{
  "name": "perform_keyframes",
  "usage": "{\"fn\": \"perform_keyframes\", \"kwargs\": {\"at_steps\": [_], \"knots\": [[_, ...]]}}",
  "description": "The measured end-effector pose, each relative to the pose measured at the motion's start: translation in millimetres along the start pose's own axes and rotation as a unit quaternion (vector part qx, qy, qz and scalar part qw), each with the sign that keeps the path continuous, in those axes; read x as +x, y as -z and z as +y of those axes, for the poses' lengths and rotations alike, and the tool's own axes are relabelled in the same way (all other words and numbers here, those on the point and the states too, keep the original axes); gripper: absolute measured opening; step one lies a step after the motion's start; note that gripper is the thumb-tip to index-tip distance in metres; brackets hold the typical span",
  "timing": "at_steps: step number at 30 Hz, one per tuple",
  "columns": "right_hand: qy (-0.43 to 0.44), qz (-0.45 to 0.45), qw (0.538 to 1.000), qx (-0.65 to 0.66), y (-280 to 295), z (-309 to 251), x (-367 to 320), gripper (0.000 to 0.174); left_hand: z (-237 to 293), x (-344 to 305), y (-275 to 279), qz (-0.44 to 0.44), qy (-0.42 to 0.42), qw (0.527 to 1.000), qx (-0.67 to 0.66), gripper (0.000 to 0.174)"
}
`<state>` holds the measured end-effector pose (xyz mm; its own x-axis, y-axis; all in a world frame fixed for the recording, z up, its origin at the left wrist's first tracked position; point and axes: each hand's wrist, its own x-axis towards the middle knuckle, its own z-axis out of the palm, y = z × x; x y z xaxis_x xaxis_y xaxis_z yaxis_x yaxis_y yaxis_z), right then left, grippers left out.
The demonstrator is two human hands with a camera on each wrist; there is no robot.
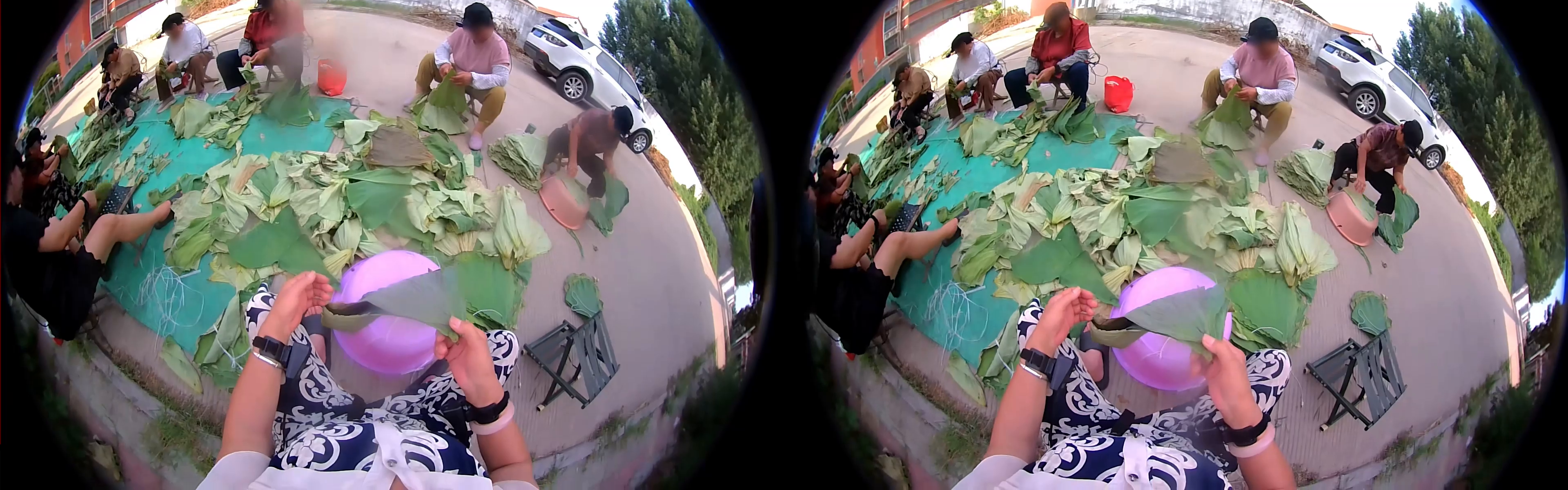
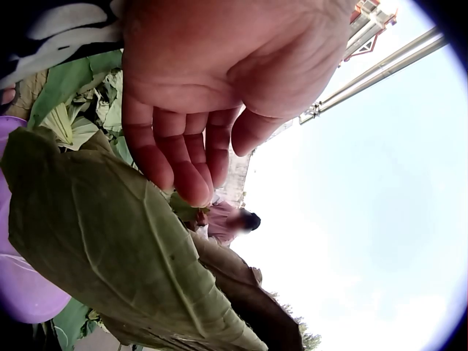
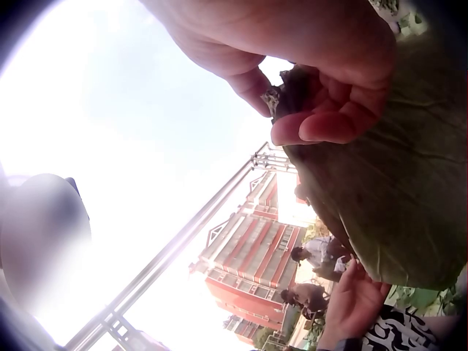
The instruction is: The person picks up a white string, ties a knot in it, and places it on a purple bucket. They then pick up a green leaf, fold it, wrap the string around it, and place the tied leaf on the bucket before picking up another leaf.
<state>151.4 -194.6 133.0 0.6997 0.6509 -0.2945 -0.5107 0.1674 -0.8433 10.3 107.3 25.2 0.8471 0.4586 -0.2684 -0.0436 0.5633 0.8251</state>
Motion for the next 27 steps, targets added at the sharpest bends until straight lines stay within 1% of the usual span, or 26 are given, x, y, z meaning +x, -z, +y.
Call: {"fn": "perform_keyframes", "kwargs": {"at_steps": [4, 5, 8, 11, 14, 15, 16, 18, 27], "knots": [[0.001, -0.020, 0.999, 0.030, 12, -2, 4, 0.021, 0, 0, 0, 0.004, -0.010, 1.000, 0.003, 0.032], [0.015, 0.007, 1.000, 0.015, 4, -9, 2, 0.021, 1, -1, 0, 0.003, -0.010, 1.000, -0.004, 0.029], [0.044, 0.005, 0.999, 0.020, 6, -16, 5, 0.022, -1, 0, 2, 0.001, -0.025, 1.000, 0.004, 0.030], [0.053, 0.010, 0.998, 0.024, 5, -23, 9, 0.023, -1, 1, 2, 0.004, -0.024, 1.000, -0.001, 0.031], [0.052, 0.018, 0.998, 0.033, 7, -25, 14, 0.024, -2, 1, 4, 0.005, -0.024, 1.000, -0.006, 0.030], [0.039, 0.005, 0.998, 0.044, 12, -24, 16, 0.021, -2, 1, 3, 0.005, -0.025, 1.000, -0.008, 0.029], [0.046, 0.012, 0.998, 0.042, 11, -25, 16, 0.019, -2, 1, 3, 0.006, -0.025, 1.000, -0.010, 0.029], [0.057, 0.026, 0.997, 0.040, 5, -26, 16, 0.025, 0, -1, 1, 0.006, -0.028, 1.000, -0.007, 0.029], [0.047, 0.012, 0.997, 0.054, 1, -28, 22, 0.023, 0, 0, 2, 0.005, -0.023, 1.000, 0.001, 0.030]]}}
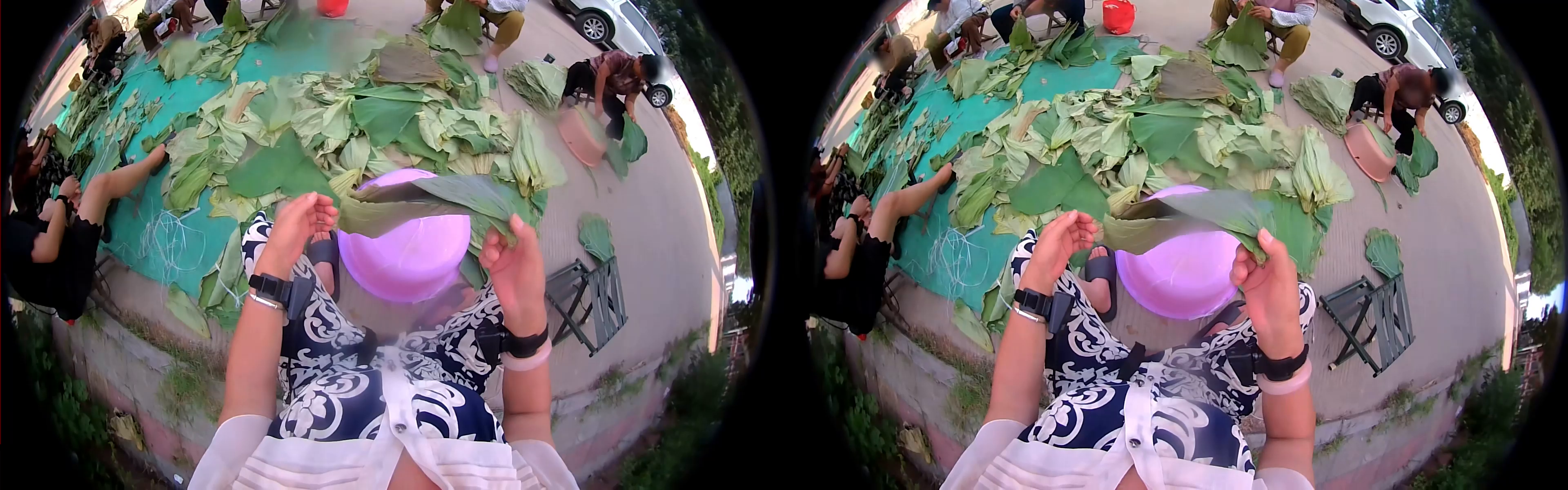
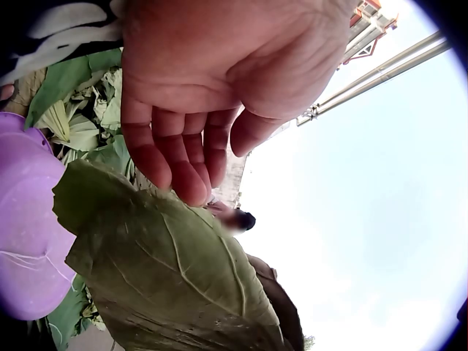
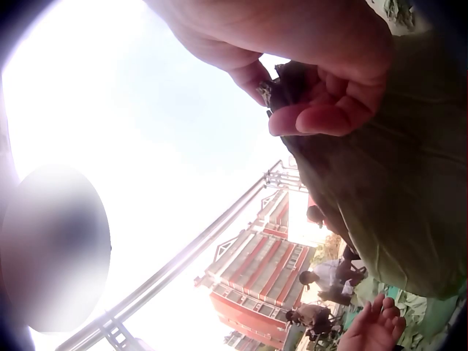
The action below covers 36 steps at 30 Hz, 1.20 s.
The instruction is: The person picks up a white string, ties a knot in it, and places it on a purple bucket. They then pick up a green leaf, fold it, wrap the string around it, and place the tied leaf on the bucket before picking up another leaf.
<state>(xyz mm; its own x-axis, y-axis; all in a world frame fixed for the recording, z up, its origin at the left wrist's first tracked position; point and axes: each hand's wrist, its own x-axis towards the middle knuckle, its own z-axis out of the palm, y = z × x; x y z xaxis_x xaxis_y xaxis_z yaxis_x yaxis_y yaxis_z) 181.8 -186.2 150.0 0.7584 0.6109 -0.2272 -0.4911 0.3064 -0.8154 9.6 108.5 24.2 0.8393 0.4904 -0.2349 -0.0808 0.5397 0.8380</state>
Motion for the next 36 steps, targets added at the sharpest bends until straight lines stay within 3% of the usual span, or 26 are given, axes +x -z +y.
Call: {"fn": "perform_keyframes", "kwargs": {"at_steps": [8, 17, 24, 29, 36], "knots": [[-0.039, -0.019, 0.998, 0.034, 9, 0, 45, 0.022, -2, 2, 2, -0.008, -0.003, 1.000, 0.010, 0.032], [0.010, 0.033, 0.998, 0.061, -3, 14, 58, 0.017, 0, 2, 2, -0.001, 0.003, 1.000, 0.010, 0.031], [-0.082, 0.135, 0.984, 0.082, 41, 148, 58, 0.016, -2, 3, 0, 0.008, 0.009, 1.000, 0.021, 0.030], [-0.239, 0.192, 0.940, 0.149, 111, 252, 81, 0.018, -1, 2, -1, 0.015, 0.011, 1.000, 0.024, 0.030], [-0.298, 0.154, 0.937, 0.098, 154, 283, 74, 0.022, -2, 2, 2, 0.013, 0.008, 0.999, 0.031, 0.031]]}}
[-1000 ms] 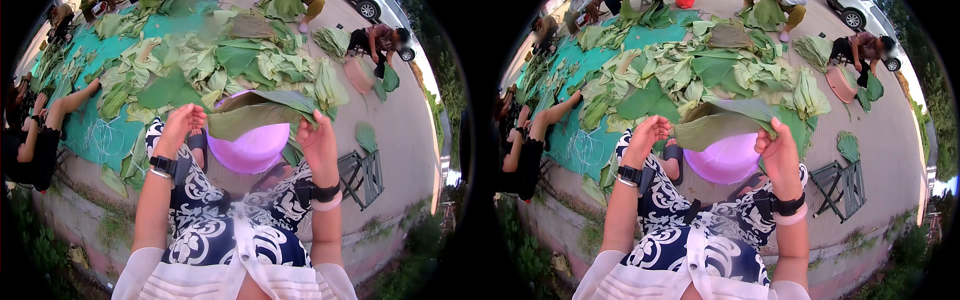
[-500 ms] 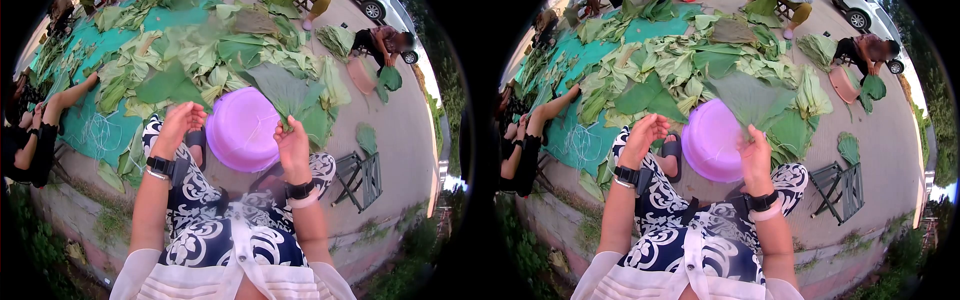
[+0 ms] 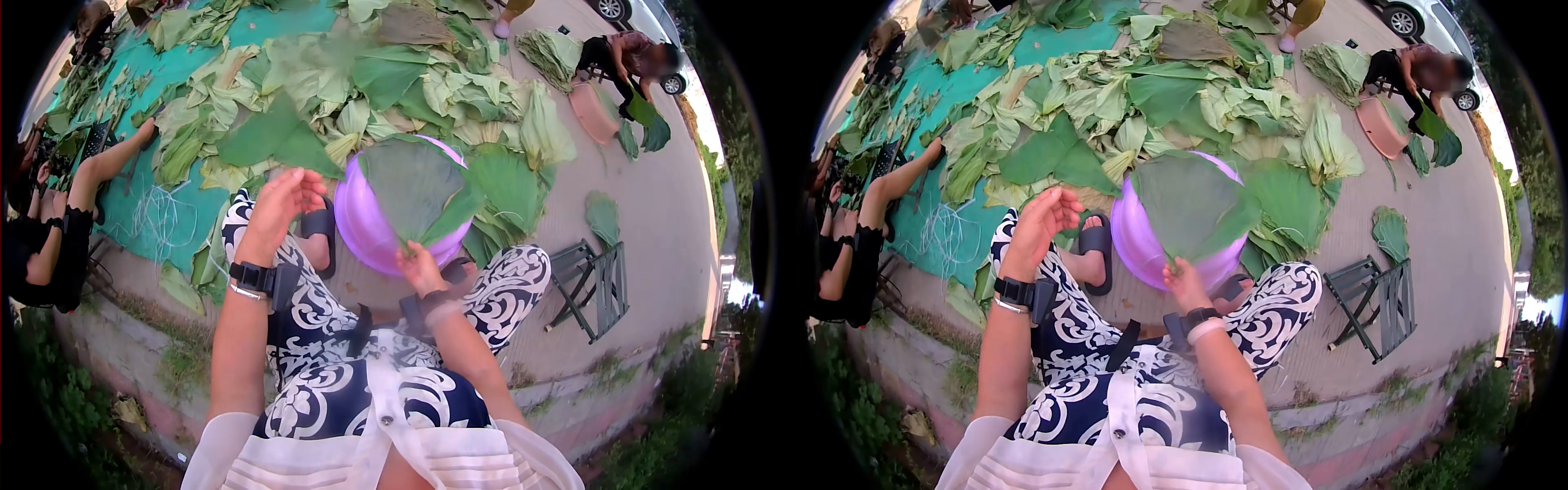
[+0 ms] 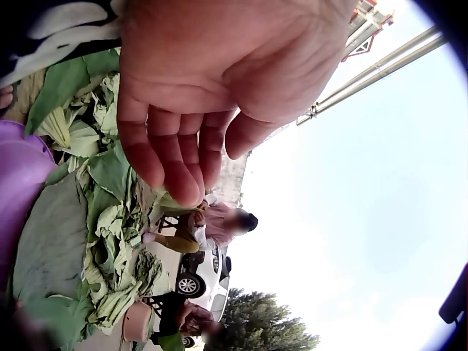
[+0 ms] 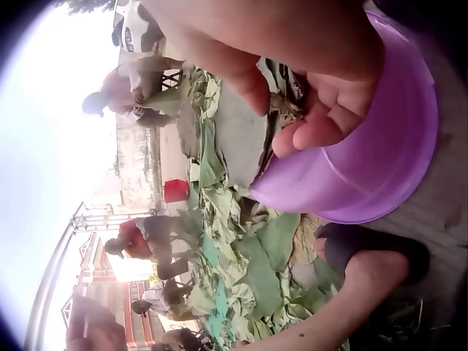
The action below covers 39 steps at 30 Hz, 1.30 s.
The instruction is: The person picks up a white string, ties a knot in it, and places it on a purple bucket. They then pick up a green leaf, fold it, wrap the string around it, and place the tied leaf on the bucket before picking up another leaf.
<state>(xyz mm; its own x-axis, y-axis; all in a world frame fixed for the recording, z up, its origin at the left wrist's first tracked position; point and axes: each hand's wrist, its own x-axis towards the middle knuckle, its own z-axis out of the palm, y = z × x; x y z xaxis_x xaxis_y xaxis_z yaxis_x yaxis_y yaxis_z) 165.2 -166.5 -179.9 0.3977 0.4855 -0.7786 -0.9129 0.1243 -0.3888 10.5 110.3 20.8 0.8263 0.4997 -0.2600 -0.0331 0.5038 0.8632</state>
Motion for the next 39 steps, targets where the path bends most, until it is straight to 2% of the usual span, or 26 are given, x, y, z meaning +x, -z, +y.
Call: {"fn": "perform_keyframes", "kwargs": {"at_steps": [8, 11, 14, 17, 20, 23, 39], "knots": [[0.007, -0.014, 1.000, 0.005, 0, -2, -6, 0.024, -2, 3, -3, 0.005, 0.011, 1.000, 0.017, 0.031], [0.081, 0.009, 0.997, -0.016, -13, -11, -18, 0.016, -1, 2, -3, 0.013, 0.009, 1.000, 0.024, 0.031], [0.199, 0.063, 0.976, -0.056, -48, -25, -48, 0.015, -2, 2, -4, 0.015, 0.009, 1.000, 0.026, 0.032], [0.242, 0.068, 0.966, -0.055, -41, -23, -43, 0.024, -1, 4, -5, 0.013, 0.010, 0.999, 0.031, 0.033], [0.140, 0.103, 0.983, -0.059, -17, -5, -30, 0.023, -3, 4, -4, 0.015, 0.011, 0.999, 0.036, 0.033], [0.004, 0.024, 1.000, 0.014, 9, 9, -10, 0.022, -3, 6, -5, 0.014, 0.014, 0.999, 0.044, 0.033], [-0.012, -0.006, 0.998, -0.065, 1, 5, -11, 0.022, -4, 3, -7, 0.018, 0.013, 0.998, 0.060, 0.032]]}}
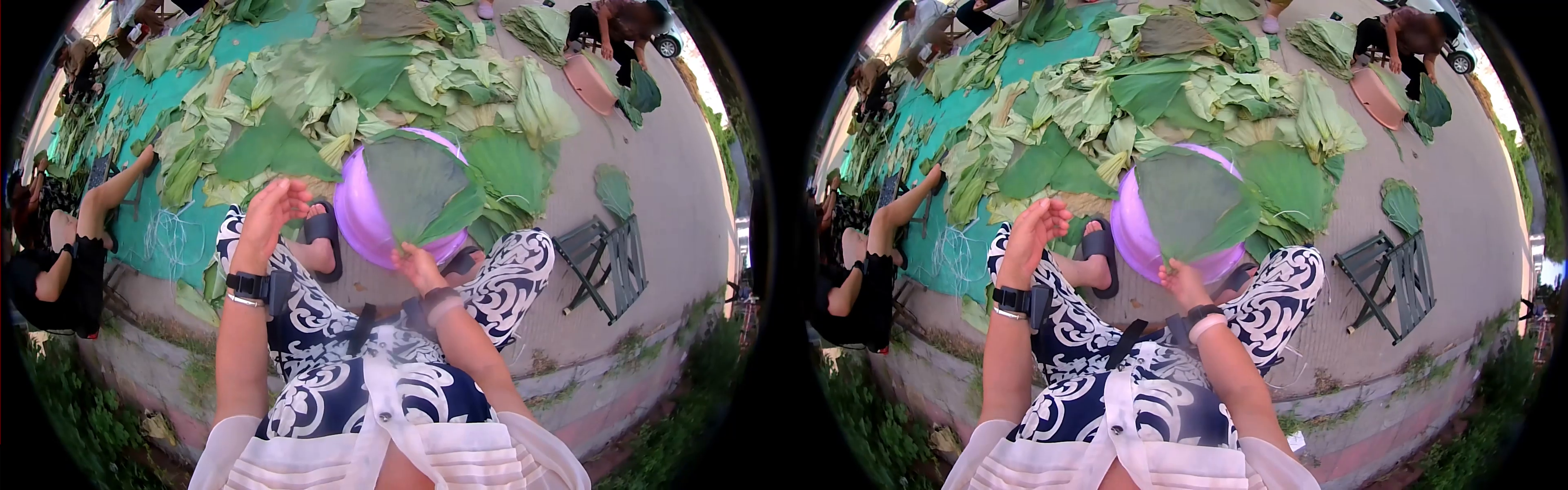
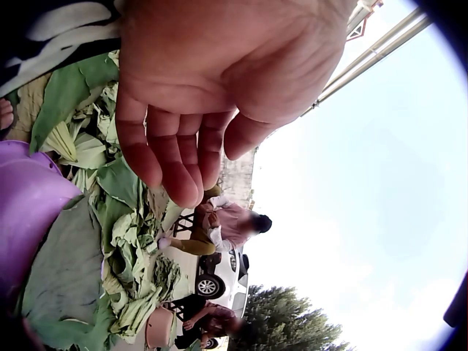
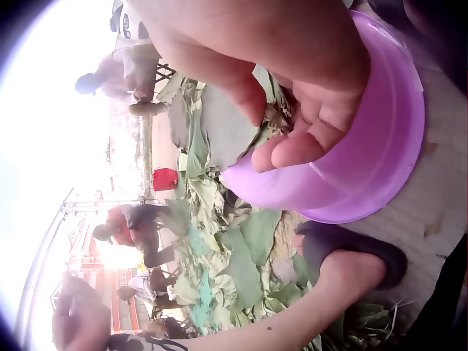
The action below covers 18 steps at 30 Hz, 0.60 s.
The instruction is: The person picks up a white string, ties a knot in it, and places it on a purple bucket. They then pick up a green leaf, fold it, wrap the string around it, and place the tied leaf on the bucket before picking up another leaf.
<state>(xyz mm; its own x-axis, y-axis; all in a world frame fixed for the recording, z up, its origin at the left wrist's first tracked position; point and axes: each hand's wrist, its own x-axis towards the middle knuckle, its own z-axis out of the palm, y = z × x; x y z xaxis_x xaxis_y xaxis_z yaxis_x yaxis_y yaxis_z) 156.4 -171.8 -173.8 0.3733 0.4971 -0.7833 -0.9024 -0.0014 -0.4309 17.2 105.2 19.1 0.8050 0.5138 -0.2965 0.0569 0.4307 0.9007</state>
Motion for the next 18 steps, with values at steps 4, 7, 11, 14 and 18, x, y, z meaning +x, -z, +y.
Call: {"fn": "perform_keyframes", "kwargs": {"at_steps": [4, 7, 11, 14, 18], "knots": [[-0.012, 0.023, 0.999, -0.021, 0, -2, 5, 0.021, 0, 0, -2, 0.000, 0.002, 1.000, 0.001, 0.031], [-0.012, 0.037, 0.999, -0.034, -3, -6, -1, 0.020, -1, 2, 0, -0.002, 0.005, 1.000, -0.001, 0.031], [-0.011, 0.017, 0.998, -0.054, 5, -1, 11, 0.020, 1, -1, -2, 0.003, 0.008, 1.000, 0.009, 0.031], [-0.010, -0.007, 0.998, -0.068, 11, 8, 21, 0.021, 2, -2, -4, 0.003, 0.001, 1.000, 0.004, 0.030], [-0.030, 0.019, 0.998, -0.055, 10, 9, 28, 0.021, -7, 2, 4, 0.015, 0.000, 1.000, 0.001, 0.031]]}}
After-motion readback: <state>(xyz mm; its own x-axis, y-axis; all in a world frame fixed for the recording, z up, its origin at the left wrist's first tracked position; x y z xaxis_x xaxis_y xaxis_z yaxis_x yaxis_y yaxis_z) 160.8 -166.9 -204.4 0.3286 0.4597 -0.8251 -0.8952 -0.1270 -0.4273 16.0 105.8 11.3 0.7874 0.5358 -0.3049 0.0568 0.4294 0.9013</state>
